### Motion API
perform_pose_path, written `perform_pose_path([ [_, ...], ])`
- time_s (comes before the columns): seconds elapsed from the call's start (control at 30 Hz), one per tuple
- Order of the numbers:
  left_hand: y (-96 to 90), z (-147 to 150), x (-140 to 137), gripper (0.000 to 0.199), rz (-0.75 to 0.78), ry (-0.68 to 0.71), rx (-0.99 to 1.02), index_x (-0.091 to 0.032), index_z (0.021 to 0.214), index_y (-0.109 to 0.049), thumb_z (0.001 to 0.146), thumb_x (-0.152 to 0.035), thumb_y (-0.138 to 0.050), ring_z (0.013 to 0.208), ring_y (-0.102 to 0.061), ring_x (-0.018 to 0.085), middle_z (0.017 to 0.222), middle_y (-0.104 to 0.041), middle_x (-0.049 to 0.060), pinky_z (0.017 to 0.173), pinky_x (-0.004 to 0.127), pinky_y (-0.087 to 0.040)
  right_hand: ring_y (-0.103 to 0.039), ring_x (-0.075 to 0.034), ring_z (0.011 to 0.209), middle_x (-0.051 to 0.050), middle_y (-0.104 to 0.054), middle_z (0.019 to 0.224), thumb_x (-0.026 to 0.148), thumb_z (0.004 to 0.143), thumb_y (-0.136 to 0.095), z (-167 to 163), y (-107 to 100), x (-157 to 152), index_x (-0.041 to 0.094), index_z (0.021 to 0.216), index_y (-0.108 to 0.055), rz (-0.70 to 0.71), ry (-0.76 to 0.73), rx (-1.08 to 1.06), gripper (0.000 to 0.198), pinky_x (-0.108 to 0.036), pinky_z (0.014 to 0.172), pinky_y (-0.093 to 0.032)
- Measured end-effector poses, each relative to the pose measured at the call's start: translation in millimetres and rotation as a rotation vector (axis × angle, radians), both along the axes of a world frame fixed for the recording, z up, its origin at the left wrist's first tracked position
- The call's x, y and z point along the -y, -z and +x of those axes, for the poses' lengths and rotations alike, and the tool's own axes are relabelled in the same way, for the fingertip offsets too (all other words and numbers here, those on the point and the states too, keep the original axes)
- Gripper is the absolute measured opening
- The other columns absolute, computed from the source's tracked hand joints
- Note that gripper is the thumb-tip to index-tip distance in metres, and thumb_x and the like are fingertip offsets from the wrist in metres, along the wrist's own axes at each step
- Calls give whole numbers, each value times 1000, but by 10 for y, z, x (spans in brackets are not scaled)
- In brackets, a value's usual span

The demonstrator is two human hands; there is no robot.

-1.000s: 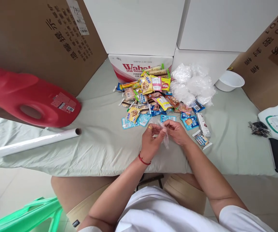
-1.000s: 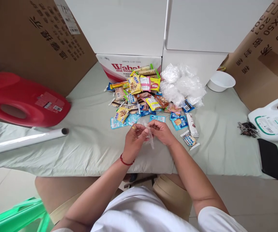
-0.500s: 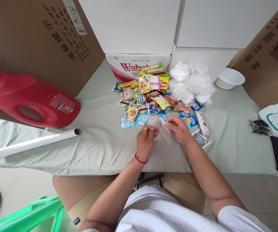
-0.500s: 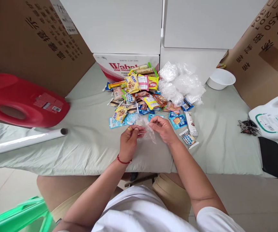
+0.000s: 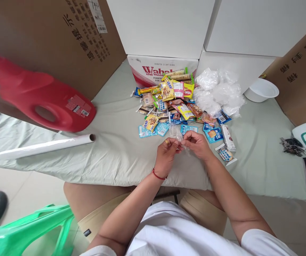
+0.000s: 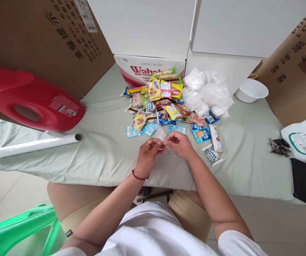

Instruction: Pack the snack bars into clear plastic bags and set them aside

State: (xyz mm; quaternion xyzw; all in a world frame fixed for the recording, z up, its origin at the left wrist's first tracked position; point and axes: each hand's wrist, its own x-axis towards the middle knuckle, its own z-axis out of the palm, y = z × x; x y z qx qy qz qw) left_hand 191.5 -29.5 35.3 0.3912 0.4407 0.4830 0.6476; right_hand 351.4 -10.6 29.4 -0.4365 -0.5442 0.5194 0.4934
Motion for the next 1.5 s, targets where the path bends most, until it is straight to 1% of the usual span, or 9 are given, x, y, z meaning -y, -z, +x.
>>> perform_pose_path([
  [0.17, 14, -10, -13, 32, -35, -13, -3, -20, 81, -61, 82, -50, -72, 71, -66, 15, 77, -68, 0, 65, 27, -54, -49, -15, 70, 1, -57, 73, 60, 76, -86, 8, 16, 15, 22, 76, -65, -22, -33, -23, 44, -29, 66, -41],
  [0.3, 40, -57, -62, 22, 19, -72, -55, -21, 73, -57, 82, -38, -67, 59, -57, 11, 66, -64, -2, 61, 25, -47, -44, -12, 65, 3, -52, 71, 54, 78, -87, 54, 56, -1, 21, 75, -63, -31, -3, -172, 41, -27, 63, -36],
  [0.4, 45, -100, -64, 21, 91, -79, -114, -21, 75, -59, 83, -39, -67, 60, -56, 12, 66, -63, -2, 62, 26, -46, -40, -11, 62, 2, -52, 73, 57, 84, -81, 89, 68, -15, 21, 78, -63, -49, 25, -241, 41, -27, 59, -32],
  [0.53, 27, -94, -8, 22, 222, -1, -260, -21, 80, -64, 86, -42, -67, 64, -55, 13, 69, -63, -1, 65, 27, -44, -48, -14, 70, -1, -60, 82, 65, 88, -74, 67, 32, 11, 21, 89, -69, -42, -57, -112, 44, -28, 63, -38],
  [0.67, 6, -89, 24, 22, 254, 34, -314, -22, 77, -63, 86, -42, -65, 63, -49, 13, 68, -60, -2, 62, 27, -40, -51, -16, 75, 0, -59, 79, 59, 85, -80, 28, -4, 39, 21, 79, -69, -24, -84, -40, 40, -30, 72, -42],
  [1.03, -31, -454, 36, 20, 154, 45, -110, -22, 74, -58, 84, -38, -64, 59, -47, 12, 68, -60, -2, 59, 26, -38, -34, -11, 60, 3, -46, 69, 61, 79, -83, 58, -162, 227, 20, 73, -60, -194, -134, -156, 47, -26, 55, -30],
  [1.2, -71, -519, 140, 19, 344, 105, -236, -21, 79, -64, 89, -38, -64, 68, -51, 14, 74, -62, 0, 68, 28, -42, -33, -10, 57, 2, -51, 74, 68, 84, -75, -70, -269, 410, 21, 81, -62, -296, -62, -91, 49, -24, 46, -20],
  [1.3, -71, -499, 229, 24, 381, 161, -261, -21, 77, -63, 91, -42, -65, 68, -53, 14, 73, -61, 0, 69, 28, -45, -34, -11, 56, 4, -48, 66, 66, 85, -75, -217, -288, 503, 22, 83, -63, -217, -20, 29, 46, -25, 48, -25],
  [1.5, -39, -449, 360, 39, 209, 52, -170, -22, 94, -64, 89, -61, -66, 78, -61, 18, 89, -65, 3, 60, 26, -50, -47, -15, 65, -1, -59, 72, 51, 93, -73, -399, -350, 638, 23, 79, -71, 91, 73, 370, 32, -29, 59, -36],
])
